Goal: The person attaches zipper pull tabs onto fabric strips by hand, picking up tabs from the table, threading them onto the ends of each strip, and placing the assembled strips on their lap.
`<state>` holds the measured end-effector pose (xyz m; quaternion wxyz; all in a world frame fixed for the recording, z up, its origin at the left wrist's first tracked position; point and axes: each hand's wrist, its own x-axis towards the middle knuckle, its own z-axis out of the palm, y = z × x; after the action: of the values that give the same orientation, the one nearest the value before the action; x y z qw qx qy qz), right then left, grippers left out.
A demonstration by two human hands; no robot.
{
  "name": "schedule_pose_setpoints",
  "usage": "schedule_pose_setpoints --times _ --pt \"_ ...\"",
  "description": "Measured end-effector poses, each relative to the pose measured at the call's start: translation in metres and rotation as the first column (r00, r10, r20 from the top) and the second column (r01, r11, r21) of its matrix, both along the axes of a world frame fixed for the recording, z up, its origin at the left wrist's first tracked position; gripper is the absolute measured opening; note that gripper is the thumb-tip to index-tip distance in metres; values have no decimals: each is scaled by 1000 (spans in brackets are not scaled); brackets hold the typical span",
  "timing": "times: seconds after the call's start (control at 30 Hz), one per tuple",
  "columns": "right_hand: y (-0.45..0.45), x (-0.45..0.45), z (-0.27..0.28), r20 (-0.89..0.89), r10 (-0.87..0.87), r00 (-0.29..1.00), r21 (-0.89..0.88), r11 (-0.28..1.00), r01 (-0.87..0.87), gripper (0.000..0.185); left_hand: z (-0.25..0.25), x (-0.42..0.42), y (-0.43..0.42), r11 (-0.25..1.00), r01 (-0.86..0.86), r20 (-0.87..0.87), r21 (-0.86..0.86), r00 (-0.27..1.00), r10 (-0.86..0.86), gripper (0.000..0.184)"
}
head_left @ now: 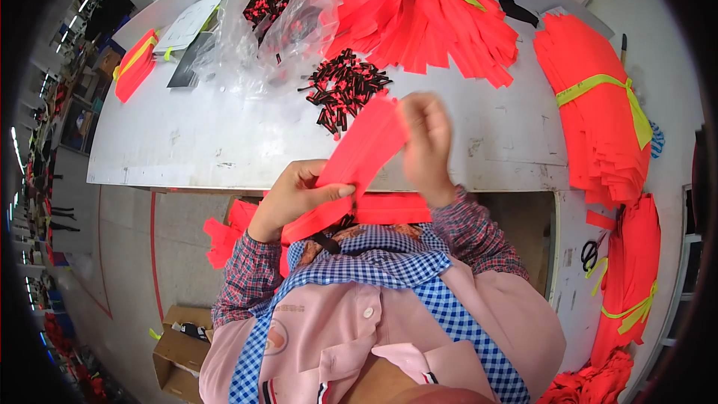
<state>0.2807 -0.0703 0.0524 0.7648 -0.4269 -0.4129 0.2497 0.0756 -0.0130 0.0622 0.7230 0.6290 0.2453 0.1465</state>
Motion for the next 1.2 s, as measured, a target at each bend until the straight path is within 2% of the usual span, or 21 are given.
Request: schedule_pose_setpoints --times 0.03,0.07,0.2,0.3,0.37,0.47,0.6,0.67,0.77,0.87,0.93,0.97,1.03,1.07,1.1,1.13,1.17,1.2 --pt "6 17 4 -169 -96 981 18 995 101 14 -6 -5 1 1000 -4 -15 25 1000 5 19" --pt "7 39 12 -274 -103 956 29 993 116 13 -11 -8 2 999 -9 -29 48 1000 10 20" --pt "9 59 24 -234 -29 972 78 996 49 14 -21 -11 7 995 80 -84 61 994 -74 23" --pt "13 49 24 -225 3 974 93 996 18 15 -8 0 5 994 108 -19 26 994 -107 21" --pt "12 50 21 -226 29 974 92 996 -9 15 -7 -2 6 991 127 -71 38 990 -124 23" --pt "13 72 23 -322 -68 944 123 986 113 15 -18 -19 17 974 190 -192 120 967 -165 25" --pt "6 124 16 -339 -208 917 137 954 267 18 -54 -89 52 959 219 -441 182 890 -119 27" --pt "1 144 6 -305 -267 914 145 936 321 22 -69 -135 69 964 205 -587 169 807 -69 29" --pt "-6 146 6 -324 -375 869 99 900 425 23 -74 -184 79 965 139 -642 220 766 36 26" --pt "-9 153 -3 -309 -395 865 71 897 436 24 -73 -228 80 988 -125 -616 85 773 151 25" --pt "-8 151 -12 -289 -393 873 30 907 419 25 -75 -248 74 902 -416 -423 113 802 423 27" --pt "-8 148 -17 -278 -386 880 -1 916 401 26 -78 -259 75 830 -548 -317 104 773 549 28" --pt "-8 138 -30 -250 -366 896 -91 931 355 27 -83 -277 84 649 -758 50 72 652 756 29" --pt "-4 124 -37 -234 -352 906 -148 934 325 27 -70 -275 88 551 -834 243 13 537 808 28" --pt "1 109 -46 -217 -336 916 -203 934 294 28 -28 -240 73 492 -869 426 44 462 778 26" --pt "3 94 -62 -205 -232 951 -226 957 185 27 -18 -253 80 353 -934 547 46 320 774 27" --pt "4 75 -77 -196 -125 973 -248 966 75 26 2 -260 79 252 -958 626 136 281 728 28" --pt "4 47 -84 -176 -94 980 -342 939 29 25 28 -265 73 140 -967 700 214 252 668 29"
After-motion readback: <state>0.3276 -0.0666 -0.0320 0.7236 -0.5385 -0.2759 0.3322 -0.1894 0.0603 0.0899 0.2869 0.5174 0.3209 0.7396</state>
